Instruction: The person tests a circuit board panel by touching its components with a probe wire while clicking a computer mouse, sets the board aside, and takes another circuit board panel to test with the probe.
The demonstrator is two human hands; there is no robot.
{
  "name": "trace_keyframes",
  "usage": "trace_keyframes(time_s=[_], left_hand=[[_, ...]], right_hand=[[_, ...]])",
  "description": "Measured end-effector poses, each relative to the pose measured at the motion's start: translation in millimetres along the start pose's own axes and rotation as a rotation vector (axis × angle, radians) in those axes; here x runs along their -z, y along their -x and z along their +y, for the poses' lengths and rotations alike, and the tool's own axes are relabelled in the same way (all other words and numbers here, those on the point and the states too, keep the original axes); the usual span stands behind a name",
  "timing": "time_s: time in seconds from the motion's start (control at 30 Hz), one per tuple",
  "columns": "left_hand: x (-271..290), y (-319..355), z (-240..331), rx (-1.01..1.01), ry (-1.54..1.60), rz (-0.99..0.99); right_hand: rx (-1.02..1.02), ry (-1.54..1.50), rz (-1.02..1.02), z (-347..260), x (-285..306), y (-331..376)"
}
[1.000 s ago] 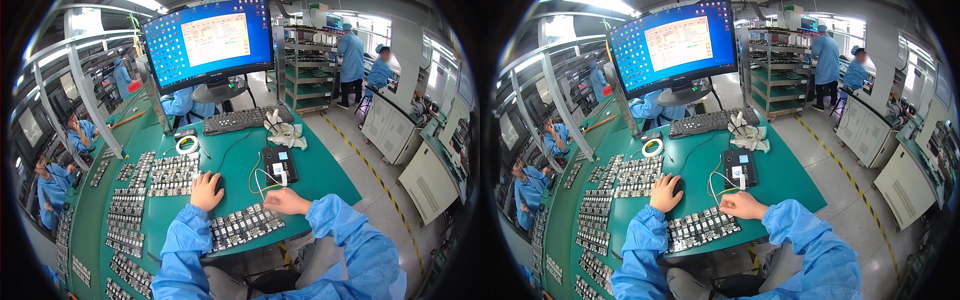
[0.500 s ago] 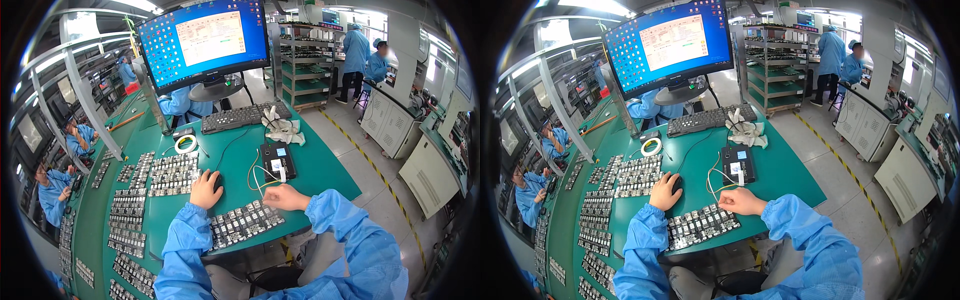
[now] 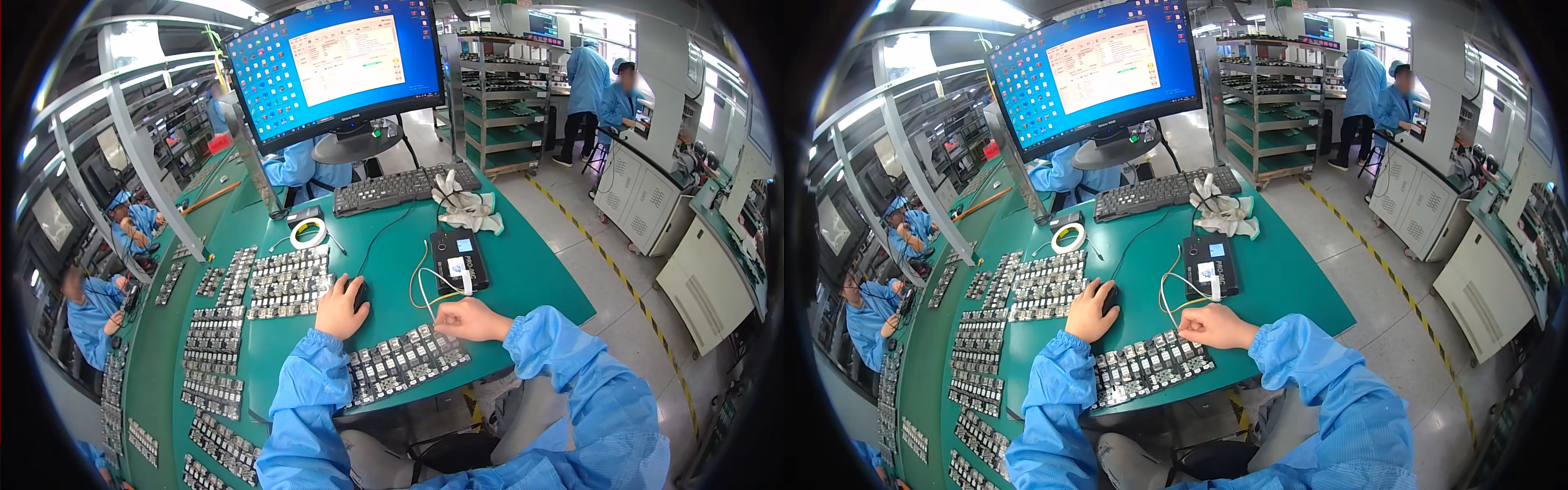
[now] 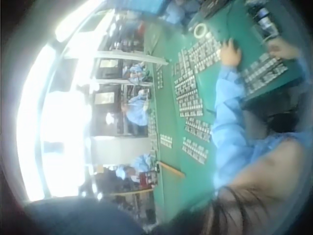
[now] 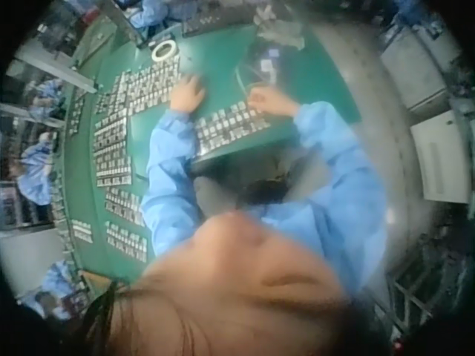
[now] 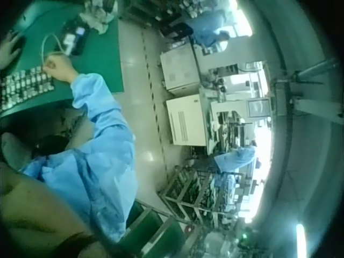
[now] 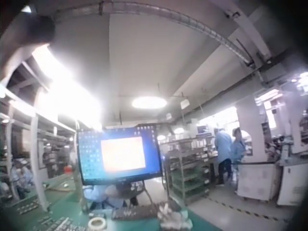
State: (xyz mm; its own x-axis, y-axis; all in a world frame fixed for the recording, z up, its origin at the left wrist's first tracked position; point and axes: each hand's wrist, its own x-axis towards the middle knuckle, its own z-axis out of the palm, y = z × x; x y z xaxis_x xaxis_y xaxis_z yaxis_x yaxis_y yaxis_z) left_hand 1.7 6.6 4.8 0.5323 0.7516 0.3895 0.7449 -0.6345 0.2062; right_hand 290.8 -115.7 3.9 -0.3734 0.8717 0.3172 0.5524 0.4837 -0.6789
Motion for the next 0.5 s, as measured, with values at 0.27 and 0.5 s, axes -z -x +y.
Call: trace_keyframes(time_s=[0.27,0.5], left_hand=[[2.3,-0.6,2.5,0.005,0.029,-0.009],[3.3,0.2,1.9,0.02,0.025,-0.017]], right_hand=[[-0.028,-0.011,-0.024,1.0,0.5,0.9],[-0.016,-0.034,0.004,3.0,-4.0,-0.5]])
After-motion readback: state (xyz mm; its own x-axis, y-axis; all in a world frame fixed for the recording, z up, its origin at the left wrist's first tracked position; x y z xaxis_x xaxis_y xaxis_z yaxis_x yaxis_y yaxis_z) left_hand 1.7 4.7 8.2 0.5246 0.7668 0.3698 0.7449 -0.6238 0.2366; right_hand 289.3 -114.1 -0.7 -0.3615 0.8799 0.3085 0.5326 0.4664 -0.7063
